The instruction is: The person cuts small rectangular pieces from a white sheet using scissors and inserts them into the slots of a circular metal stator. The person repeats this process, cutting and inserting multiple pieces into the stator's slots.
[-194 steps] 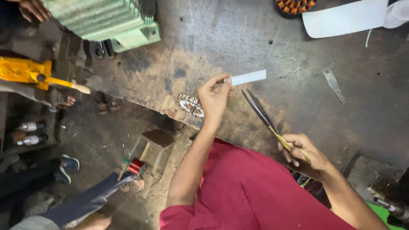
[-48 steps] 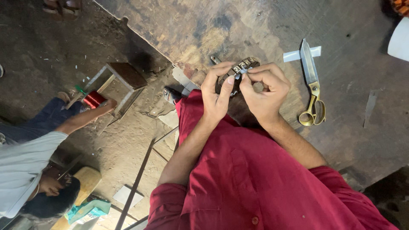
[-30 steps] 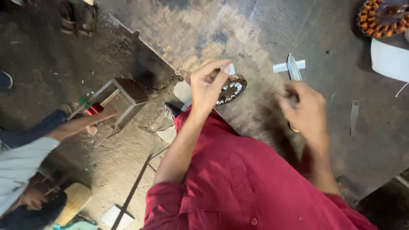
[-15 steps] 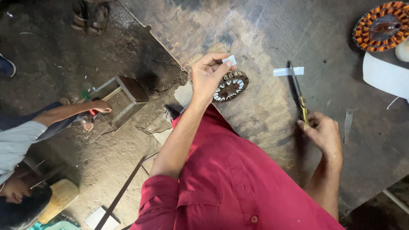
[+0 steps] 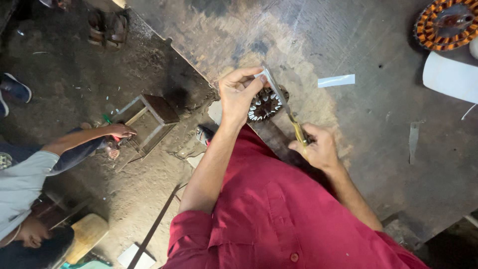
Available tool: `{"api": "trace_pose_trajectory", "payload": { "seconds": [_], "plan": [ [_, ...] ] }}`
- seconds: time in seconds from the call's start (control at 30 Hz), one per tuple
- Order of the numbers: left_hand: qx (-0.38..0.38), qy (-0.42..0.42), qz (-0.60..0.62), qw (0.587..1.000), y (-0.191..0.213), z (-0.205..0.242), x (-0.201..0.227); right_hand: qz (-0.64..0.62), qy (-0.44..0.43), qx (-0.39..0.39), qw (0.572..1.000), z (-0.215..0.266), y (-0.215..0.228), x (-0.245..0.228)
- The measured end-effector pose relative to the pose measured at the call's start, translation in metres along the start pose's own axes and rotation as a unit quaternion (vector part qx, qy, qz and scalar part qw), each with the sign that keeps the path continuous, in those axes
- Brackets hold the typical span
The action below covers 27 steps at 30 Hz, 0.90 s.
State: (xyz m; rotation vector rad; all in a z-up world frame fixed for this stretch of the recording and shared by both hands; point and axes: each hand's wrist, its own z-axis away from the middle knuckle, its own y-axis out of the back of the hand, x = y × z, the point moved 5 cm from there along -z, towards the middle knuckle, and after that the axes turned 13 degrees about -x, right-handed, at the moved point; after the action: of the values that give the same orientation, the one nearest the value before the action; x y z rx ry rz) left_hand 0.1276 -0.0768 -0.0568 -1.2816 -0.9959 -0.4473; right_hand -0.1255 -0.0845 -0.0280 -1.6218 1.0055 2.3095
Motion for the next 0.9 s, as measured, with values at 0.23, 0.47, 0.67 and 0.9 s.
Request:
{"api": "trace_pose_trajectory", "payload": {
  "seconds": [0.23, 0.47, 0.67, 0.9],
  "plan": [
    [0.008, -0.022, 0.002, 1.0, 0.009, 0.008, -0.003, 0.066, 0.035, 0.006, 0.997, -0.023, 0.008, -0.029],
    [0.038, 0.005, -0.027, 0.999, 0.012, 0.015, 0.001, 0.06, 0.041, -0.011, 0.997, -0.028, 0.007, -0.027],
    [0.03, -0.004, -0.014, 0.999, 0.012, 0.015, 0.001, 0.079, 0.052, -0.005, 0.995, -0.029, 0.006, -0.026],
    [0.025, 0.004, -0.014, 1.0, 0.011, 0.014, 0.003, 0.076, 0.056, -0.006, 0.996, -0.032, 0.007, -0.026]
  ]
}}
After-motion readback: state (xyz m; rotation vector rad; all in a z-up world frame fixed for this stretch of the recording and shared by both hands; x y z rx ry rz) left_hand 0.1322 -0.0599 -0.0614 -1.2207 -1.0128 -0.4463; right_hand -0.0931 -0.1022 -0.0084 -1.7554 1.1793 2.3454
